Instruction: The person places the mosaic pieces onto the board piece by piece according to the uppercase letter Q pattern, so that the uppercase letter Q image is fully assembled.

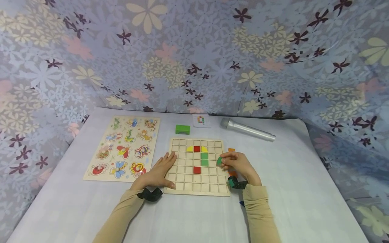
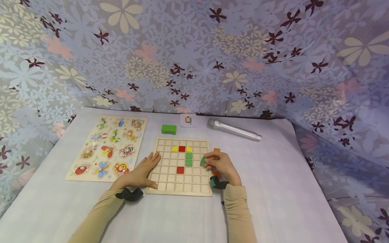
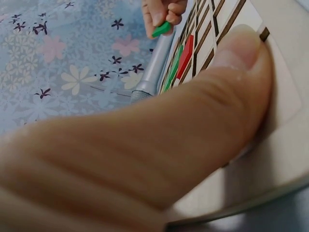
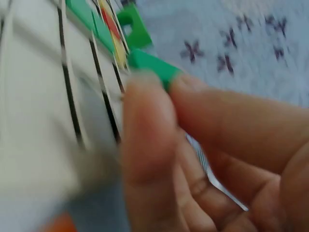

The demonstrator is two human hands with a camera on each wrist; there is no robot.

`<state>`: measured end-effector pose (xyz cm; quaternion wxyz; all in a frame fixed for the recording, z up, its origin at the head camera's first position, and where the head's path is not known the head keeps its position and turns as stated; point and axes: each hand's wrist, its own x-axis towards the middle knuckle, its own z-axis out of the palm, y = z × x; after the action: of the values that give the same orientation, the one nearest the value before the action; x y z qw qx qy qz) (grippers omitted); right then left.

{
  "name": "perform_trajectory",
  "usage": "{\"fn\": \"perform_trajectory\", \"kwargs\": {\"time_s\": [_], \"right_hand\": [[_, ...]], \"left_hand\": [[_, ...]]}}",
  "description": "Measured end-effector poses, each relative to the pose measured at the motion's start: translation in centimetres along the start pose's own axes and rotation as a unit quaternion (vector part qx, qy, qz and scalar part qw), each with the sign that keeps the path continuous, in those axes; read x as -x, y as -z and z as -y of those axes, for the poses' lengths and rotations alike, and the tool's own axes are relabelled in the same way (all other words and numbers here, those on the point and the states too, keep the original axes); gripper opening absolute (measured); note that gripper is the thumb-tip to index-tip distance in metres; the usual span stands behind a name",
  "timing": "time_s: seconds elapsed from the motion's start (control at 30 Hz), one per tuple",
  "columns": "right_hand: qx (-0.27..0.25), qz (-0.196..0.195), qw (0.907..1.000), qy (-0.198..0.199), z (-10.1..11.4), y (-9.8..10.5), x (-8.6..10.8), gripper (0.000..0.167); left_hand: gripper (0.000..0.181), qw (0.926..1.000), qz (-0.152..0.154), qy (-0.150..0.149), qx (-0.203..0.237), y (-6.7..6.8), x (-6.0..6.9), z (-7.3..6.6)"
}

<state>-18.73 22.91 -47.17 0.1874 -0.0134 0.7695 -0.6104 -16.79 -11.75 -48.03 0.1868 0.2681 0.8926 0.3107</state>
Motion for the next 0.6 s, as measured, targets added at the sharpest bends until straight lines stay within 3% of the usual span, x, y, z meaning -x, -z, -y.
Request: {"fn": "perform_trajectory", "kwargs": {"time_s": [0.13,0.3,0.6], "right_hand": [[0.024,0.064,0.9976,0.004,0.6,-1.9,-0.2,0.030],[0.044,0.092,0.9947,0.015,0.8,-3.6,-0.3,0.027],[0.119,0.050,0.9907,0.041,1.7,-5.1,0.0,0.023]], "left_hand": [[0.115,1.0000,0.003,0.001,0.001,0.0,-0.1,-0.1],[0.115,1.0000,0.003,0.002,0.003,0.0,-0.1,-0.2],[0.116,1.0000,-0.002,0.004,0.002,-0.1,-0.1,0.1]]}}
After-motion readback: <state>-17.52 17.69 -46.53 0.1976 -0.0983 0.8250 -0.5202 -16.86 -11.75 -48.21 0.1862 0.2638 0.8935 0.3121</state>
